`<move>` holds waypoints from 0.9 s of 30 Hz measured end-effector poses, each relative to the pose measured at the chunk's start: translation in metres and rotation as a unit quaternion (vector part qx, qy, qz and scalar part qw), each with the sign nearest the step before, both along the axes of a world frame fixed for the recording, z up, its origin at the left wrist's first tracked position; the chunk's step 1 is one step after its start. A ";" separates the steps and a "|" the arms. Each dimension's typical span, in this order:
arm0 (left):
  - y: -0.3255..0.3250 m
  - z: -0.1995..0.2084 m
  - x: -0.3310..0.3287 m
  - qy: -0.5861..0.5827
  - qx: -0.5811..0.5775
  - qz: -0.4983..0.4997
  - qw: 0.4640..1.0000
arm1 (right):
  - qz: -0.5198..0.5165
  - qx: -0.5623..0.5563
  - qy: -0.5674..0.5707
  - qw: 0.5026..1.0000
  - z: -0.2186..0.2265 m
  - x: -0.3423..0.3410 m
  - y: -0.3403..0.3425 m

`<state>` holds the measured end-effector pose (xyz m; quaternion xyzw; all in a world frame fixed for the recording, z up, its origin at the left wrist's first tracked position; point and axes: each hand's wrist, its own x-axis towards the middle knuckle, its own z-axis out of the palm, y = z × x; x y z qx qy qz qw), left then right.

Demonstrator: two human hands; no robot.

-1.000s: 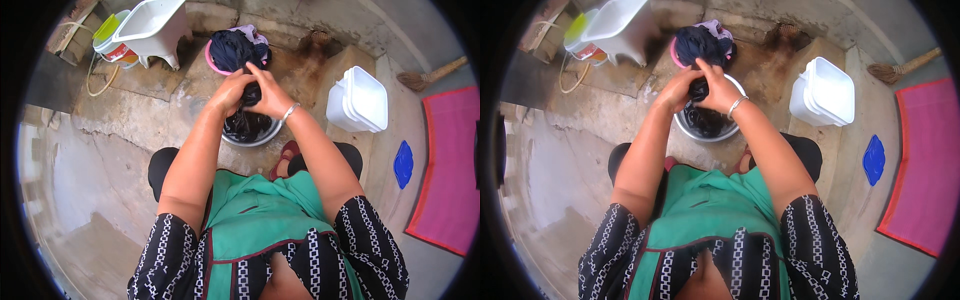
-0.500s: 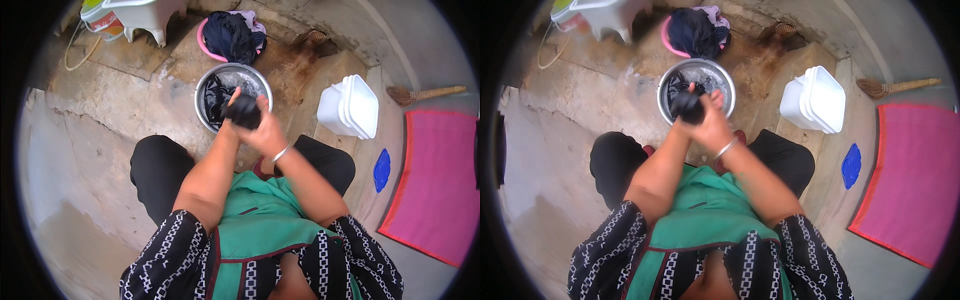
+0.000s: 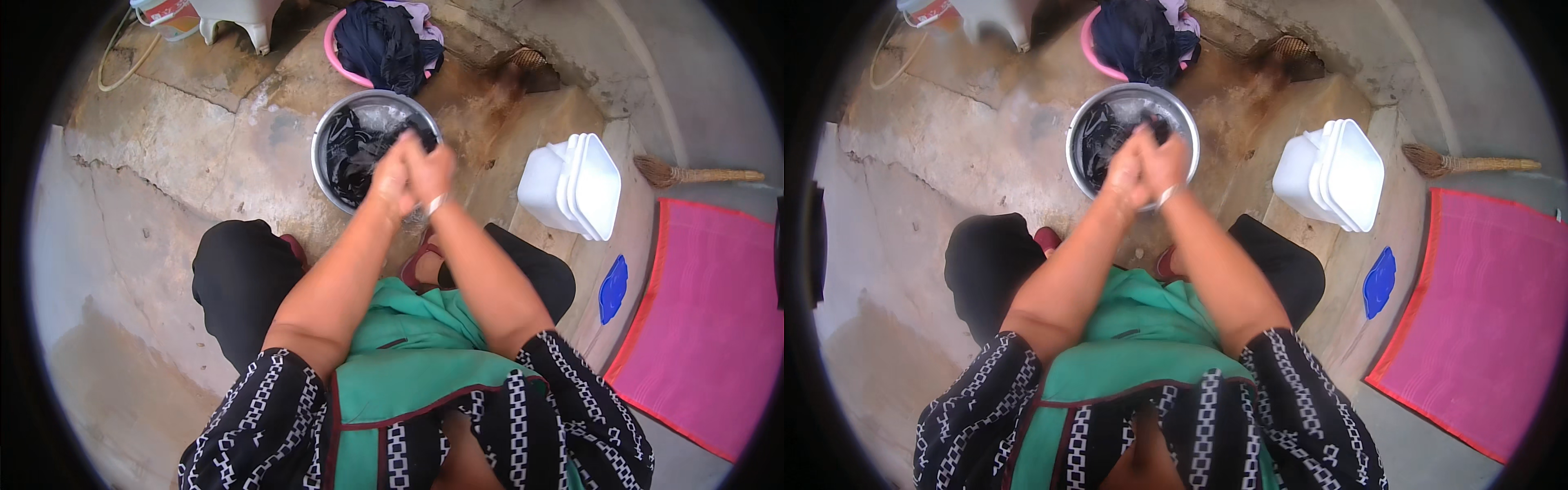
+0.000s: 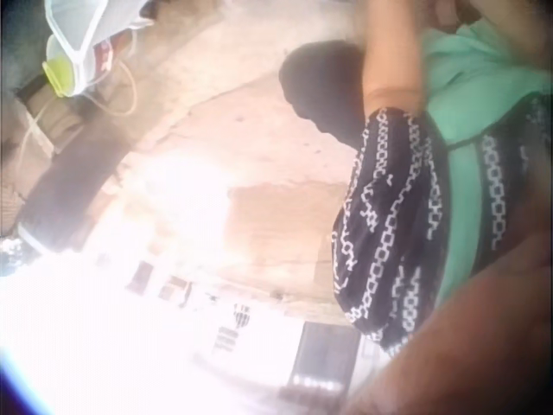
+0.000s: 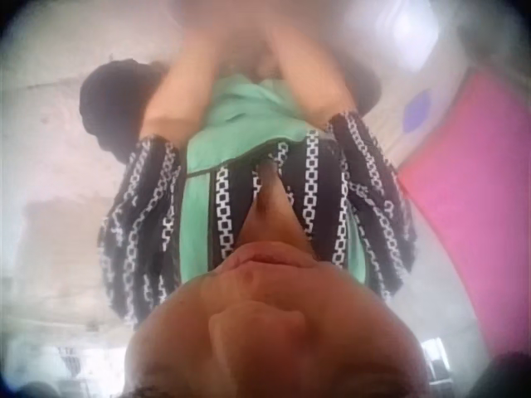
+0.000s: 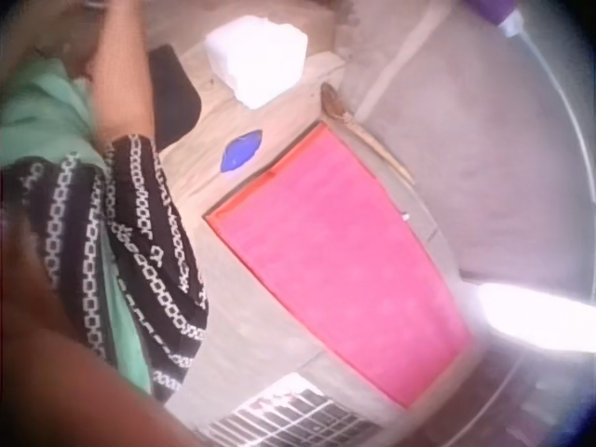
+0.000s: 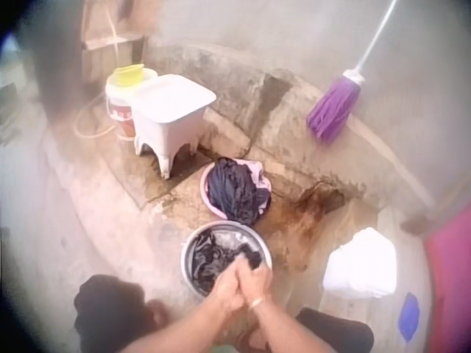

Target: The person washes dark-colored clothes by hand in a metal basin filled with soapy water. They scrub and wring the garments, then transfer them to a pink basin. Finally, they use a hose to fill a white container with water.

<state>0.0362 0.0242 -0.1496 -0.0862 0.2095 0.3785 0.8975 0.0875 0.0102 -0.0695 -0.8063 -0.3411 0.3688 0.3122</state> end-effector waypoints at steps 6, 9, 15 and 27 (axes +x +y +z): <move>0.018 0.052 -0.018 0.039 0.035 0.013 0.999 | 0.050 0.203 -0.094 0.973 -0.017 -0.001 -0.007; 0.000 0.039 -0.004 0.078 0.012 0.002 0.997 | -0.040 0.126 -0.053 0.990 -0.016 0.000 0.000; 0.020 -0.004 -0.017 -0.068 0.003 -0.030 0.997 | 0.150 0.260 -0.166 0.940 -0.011 -0.013 -0.029; -0.008 0.045 -0.004 0.096 0.022 -0.006 0.995 | -0.065 0.161 -0.035 0.984 -0.040 0.013 0.002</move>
